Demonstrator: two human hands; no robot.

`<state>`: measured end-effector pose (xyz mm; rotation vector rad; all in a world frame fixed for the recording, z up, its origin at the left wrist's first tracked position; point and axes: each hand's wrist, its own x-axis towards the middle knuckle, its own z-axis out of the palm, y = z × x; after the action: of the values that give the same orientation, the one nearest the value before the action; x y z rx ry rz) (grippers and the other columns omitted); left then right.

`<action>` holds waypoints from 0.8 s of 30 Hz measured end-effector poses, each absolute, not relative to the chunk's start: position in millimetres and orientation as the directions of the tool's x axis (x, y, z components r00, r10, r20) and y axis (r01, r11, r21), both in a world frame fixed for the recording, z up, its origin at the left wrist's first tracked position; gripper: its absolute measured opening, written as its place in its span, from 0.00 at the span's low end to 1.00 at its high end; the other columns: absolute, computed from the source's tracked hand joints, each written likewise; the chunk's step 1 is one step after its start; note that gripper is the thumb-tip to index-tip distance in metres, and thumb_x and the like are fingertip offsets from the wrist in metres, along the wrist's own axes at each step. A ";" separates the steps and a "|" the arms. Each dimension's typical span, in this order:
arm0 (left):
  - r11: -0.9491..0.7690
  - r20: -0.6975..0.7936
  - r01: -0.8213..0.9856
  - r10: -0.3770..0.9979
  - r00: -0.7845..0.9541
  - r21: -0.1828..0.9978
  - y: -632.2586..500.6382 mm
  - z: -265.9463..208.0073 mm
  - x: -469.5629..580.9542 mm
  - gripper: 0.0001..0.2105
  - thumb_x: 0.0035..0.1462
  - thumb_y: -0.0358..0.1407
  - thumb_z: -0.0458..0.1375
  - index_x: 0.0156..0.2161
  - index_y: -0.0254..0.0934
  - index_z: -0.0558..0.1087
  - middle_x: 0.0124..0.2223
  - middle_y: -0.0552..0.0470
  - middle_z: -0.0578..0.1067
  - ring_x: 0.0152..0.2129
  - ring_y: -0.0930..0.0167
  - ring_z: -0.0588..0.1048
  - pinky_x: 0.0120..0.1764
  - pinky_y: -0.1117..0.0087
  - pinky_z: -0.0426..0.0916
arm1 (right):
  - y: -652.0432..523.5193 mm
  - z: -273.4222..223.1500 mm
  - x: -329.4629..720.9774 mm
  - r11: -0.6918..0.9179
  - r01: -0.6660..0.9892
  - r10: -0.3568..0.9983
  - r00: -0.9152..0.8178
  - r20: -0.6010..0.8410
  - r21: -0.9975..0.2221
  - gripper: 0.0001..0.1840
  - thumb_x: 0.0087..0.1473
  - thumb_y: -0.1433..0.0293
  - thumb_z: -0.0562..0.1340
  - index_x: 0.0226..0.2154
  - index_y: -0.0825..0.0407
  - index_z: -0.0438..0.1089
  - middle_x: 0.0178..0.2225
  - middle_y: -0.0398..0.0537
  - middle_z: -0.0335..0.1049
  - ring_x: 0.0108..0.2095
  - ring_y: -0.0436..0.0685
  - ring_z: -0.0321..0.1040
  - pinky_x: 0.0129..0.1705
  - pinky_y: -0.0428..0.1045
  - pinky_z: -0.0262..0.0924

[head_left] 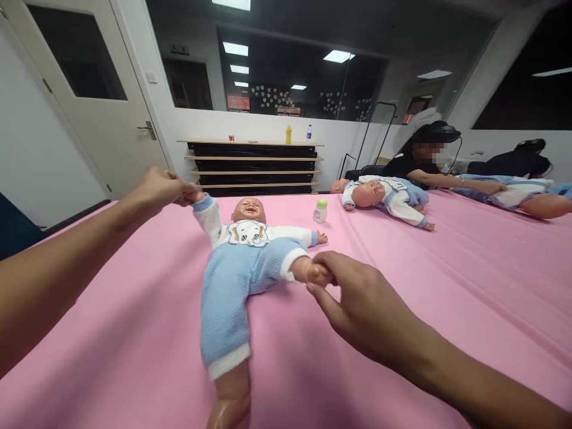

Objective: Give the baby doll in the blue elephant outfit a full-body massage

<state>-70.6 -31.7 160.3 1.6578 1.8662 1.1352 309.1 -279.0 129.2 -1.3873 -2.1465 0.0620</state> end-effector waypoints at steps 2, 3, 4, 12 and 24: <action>-0.076 0.250 0.723 0.959 -0.137 0.686 -37.7 179.4 -33.4 0.19 0.41 0.39 0.68 0.35 0.25 0.74 0.26 0.45 0.77 0.25 0.69 0.75 0.31 0.68 0.70 | -266.4 138.7 293.0 0.502 0.811 0.830 -0.356 0.429 -0.299 0.03 0.58 0.75 0.57 0.33 0.52 0.63 0.32 0.47 0.68 0.30 0.53 0.64 0.31 0.47 0.53; -0.117 0.258 0.778 0.964 -0.060 0.617 -42.3 184.6 -14.2 0.17 0.41 0.39 0.68 0.34 0.26 0.75 0.26 0.46 0.77 0.25 0.69 0.75 0.30 0.69 0.69 | -259.3 140.4 284.7 0.522 0.807 0.822 -0.389 0.416 -0.277 0.03 0.58 0.75 0.56 0.34 0.52 0.63 0.33 0.48 0.69 0.31 0.53 0.64 0.32 0.47 0.53; -0.138 0.264 0.833 0.965 -0.010 0.536 -47.6 186.9 4.7 0.15 0.40 0.39 0.68 0.32 0.29 0.76 0.25 0.47 0.76 0.24 0.69 0.74 0.29 0.69 0.68 | -251.9 140.1 276.4 0.542 0.802 0.812 -0.424 0.401 -0.251 0.03 0.59 0.76 0.55 0.35 0.53 0.63 0.34 0.49 0.69 0.32 0.54 0.64 0.32 0.48 0.53; -0.392 0.206 0.890 0.914 0.349 0.233 -83.6 151.1 91.8 0.02 0.35 0.30 0.65 0.20 0.37 0.76 0.19 0.50 0.72 0.25 0.65 0.72 0.27 0.68 0.62 | -212.3 103.3 230.3 0.612 0.777 0.766 -0.537 0.354 -0.147 0.07 0.61 0.75 0.52 0.41 0.55 0.63 0.37 0.53 0.70 0.34 0.58 0.66 0.34 0.50 0.57; -0.234 0.298 0.902 0.946 0.125 0.363 -58.4 198.6 34.6 0.25 0.42 0.47 0.68 0.36 0.22 0.77 0.29 0.49 0.78 0.30 0.72 0.72 0.36 0.73 0.67 | -229.6 174.8 230.4 0.556 0.829 0.785 -0.502 0.365 -0.056 0.09 0.57 0.73 0.57 0.42 0.57 0.66 0.37 0.56 0.73 0.37 0.60 0.70 0.37 0.49 0.60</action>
<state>34.6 -58.4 198.6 2.2848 1.8836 0.7245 230.4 -229.6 174.8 -1.3215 -2.4462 -0.1788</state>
